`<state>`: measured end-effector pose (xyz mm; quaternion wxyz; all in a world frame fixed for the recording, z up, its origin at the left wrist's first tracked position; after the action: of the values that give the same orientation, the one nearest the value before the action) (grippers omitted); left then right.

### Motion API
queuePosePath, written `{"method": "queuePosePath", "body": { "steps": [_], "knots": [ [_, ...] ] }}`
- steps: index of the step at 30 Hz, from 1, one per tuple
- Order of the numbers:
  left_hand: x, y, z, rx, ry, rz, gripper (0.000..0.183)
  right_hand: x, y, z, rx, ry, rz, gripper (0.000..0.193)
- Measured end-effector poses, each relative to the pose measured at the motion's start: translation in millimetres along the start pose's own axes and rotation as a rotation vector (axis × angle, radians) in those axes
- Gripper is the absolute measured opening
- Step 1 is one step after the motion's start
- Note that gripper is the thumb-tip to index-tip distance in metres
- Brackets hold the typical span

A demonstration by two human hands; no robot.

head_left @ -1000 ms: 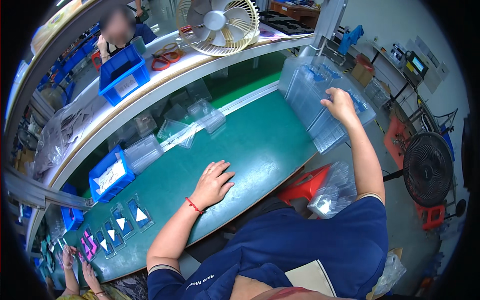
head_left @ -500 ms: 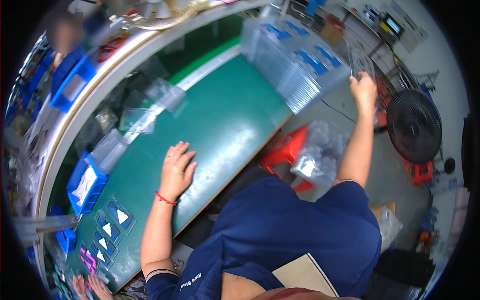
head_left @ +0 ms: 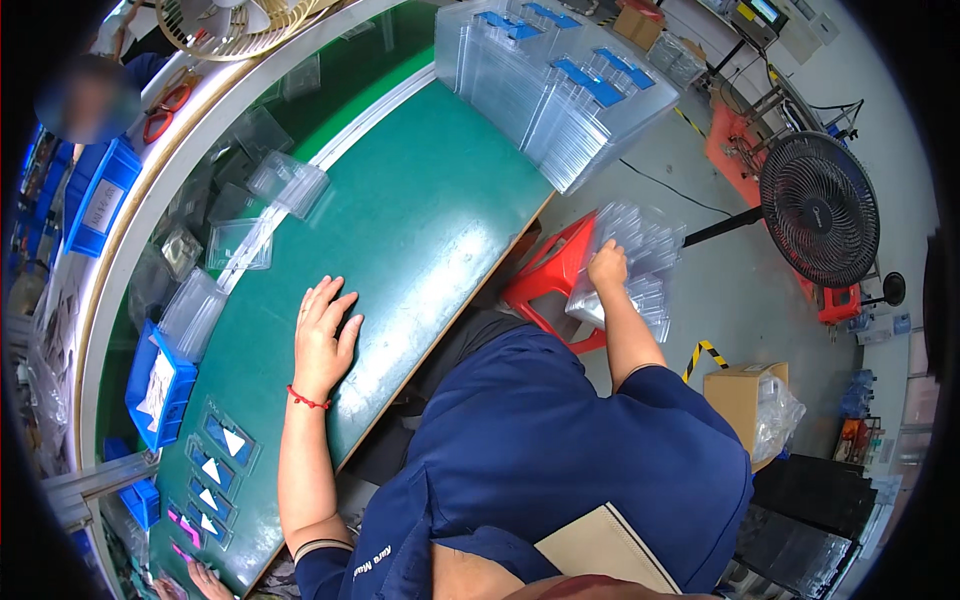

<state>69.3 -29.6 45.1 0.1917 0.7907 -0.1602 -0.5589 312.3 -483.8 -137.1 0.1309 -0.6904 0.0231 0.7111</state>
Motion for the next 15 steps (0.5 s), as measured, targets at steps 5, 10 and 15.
{"method": "queuePosePath", "body": {
  "steps": [5, 10, 15],
  "knots": [
    [-8, -4, 4, 0.008, 0.042, -0.022, 0.028, 0, -19, -10, -0.073, -0.149, 0.144, 0.054],
    [-5, -6, 1, 0.032, 0.044, 0.025, 0.026, -58, -125, 57, -0.663, -0.625, 0.396, 0.037],
    [-7, -23, -3, -0.111, 0.209, 0.127, 0.018, -146, -301, 181, -1.341, -0.999, -0.455, 0.031]
  ]
}}
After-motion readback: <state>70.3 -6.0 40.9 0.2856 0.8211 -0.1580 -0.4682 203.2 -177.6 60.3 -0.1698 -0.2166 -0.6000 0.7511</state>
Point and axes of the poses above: each hand's wrist, its own z-axis away from the middle knuckle, its own x-axis out of the palm, y = z × x, the point moved 8 cm from there along -z, towards the middle knuckle, and after that the axes turned 3 degrees about -x, right-handed, at the moved point
